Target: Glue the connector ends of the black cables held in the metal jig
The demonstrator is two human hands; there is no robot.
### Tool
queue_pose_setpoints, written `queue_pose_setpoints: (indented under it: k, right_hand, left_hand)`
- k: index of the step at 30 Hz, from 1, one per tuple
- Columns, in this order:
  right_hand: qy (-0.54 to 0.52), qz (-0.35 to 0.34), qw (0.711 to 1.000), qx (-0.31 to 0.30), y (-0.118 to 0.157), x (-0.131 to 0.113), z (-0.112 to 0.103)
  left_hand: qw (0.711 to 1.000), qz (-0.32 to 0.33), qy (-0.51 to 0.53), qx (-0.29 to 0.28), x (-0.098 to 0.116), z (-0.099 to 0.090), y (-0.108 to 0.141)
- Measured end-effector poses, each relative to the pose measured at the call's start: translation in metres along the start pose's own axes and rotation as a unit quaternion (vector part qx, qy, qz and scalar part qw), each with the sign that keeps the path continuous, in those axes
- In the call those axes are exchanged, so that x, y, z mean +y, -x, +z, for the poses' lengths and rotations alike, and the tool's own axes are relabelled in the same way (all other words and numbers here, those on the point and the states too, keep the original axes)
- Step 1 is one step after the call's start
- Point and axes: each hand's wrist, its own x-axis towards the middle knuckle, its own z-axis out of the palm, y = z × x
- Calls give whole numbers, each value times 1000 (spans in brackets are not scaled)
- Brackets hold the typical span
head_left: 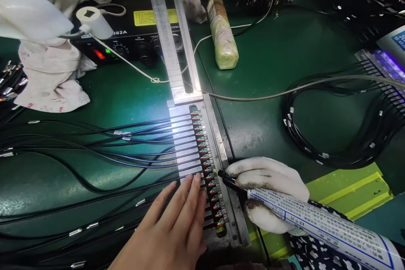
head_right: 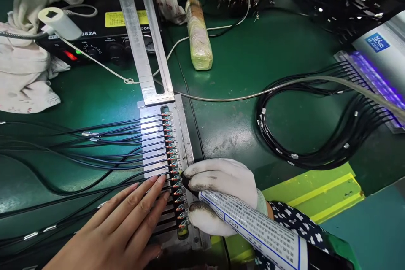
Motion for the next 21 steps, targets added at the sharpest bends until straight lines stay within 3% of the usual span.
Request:
queue_pose_setpoints:
  k: [9,10,12,21]
  right_hand:
    - [-6,0,1000,1,2,0,0]
    - [-6,-1,1000,-1,3,0,0]
    - [-9,-1,1000,0,4,0,0]
    - [-17,7,1000,-1,7,-1,-1]
  left_hand:
    - [999,22,46,3,-8,-9,-7]
    - [998,17,52,-19,-8,-9,-8]
    - [998,19,57,5,-9,-10,-8]
    - [998,28,52,9,-10,-10,-5]
